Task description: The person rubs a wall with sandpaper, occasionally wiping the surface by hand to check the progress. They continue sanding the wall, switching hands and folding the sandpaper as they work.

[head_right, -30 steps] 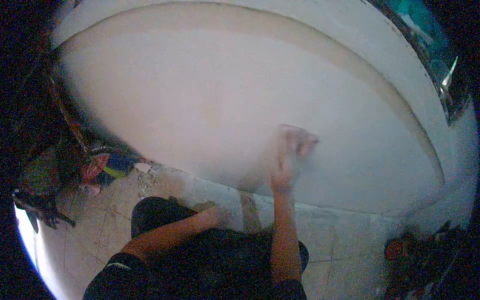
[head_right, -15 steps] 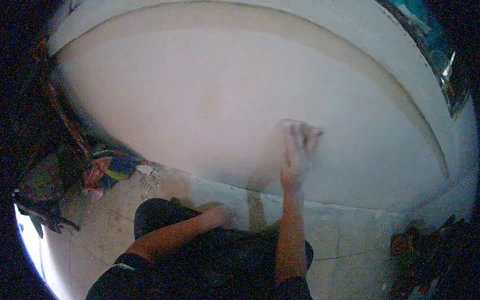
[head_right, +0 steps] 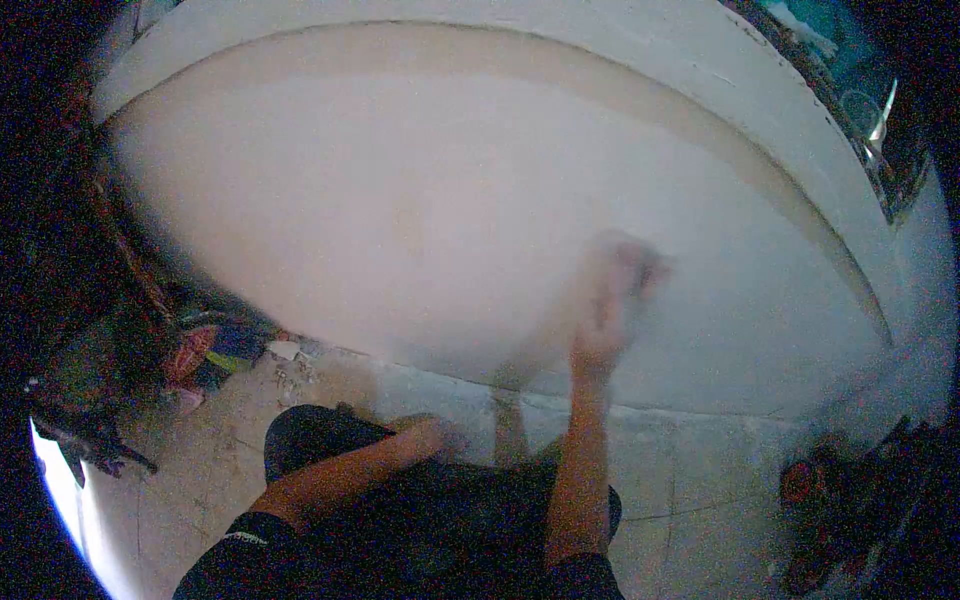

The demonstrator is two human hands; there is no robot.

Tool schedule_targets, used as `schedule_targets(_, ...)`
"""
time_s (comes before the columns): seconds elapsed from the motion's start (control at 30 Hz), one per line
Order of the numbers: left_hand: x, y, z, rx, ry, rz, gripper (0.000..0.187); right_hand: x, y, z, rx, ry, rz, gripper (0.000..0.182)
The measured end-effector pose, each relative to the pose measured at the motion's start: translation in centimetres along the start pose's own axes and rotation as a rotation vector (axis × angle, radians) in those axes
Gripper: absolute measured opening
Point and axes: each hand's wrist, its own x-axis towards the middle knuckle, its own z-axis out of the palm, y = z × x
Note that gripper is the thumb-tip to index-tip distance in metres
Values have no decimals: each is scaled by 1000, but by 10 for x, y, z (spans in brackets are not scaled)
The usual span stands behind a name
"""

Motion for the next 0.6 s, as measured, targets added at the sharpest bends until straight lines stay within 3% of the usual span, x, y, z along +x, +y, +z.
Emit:
schedule_targets(0.07, 7, -15, 37, 37, -80, -63, 27, 13, 13, -9, 138, 435, 272, 45)
schedule_targets(0.2, 14, 0, 18, 37, -236, -185, 23, 3, 21, -2, 82, 458, 326, 44)
schedule_targets(0.27, 26, 9, 9, 49, -331, -194, 21, -16, 4, 25, 131, 341, 49, 45)
schedule_targets(0.3, 29, 12, 4, 62, -429, -213, 19, -17, -6, 22, 124, 346, 53, 45)
schedule_targets(0.33, 19, 16, -8, 66, -436, -208, 19, -16, -20, 14, 58, 122, 17, 45)
schedule_targets(0.37, 0, 16, -24, -80, -250, -192, 22, -13, -28, 8, -4, -101, -22, 45)
schedule_targets(0.43, -15, 27, -64, -219, -60, -183, 24, -2, -12, 0, -123, -44, -51, 45)
schedule_targets(0.5, -12, 47, -99, -317, -80, -298, 27, 12, 11, -5, 281, 464, 344, 45)
schedule_targets(0.53, -9, 55, -112, -352, -83, -337, 28, 14, 17, -12, 284, 459, 341, 45)
schedule_targets(0.6, -1, 66, -130, -139, -208, -340, 28, 12, 26, -28, 34, 522, 390, 45)
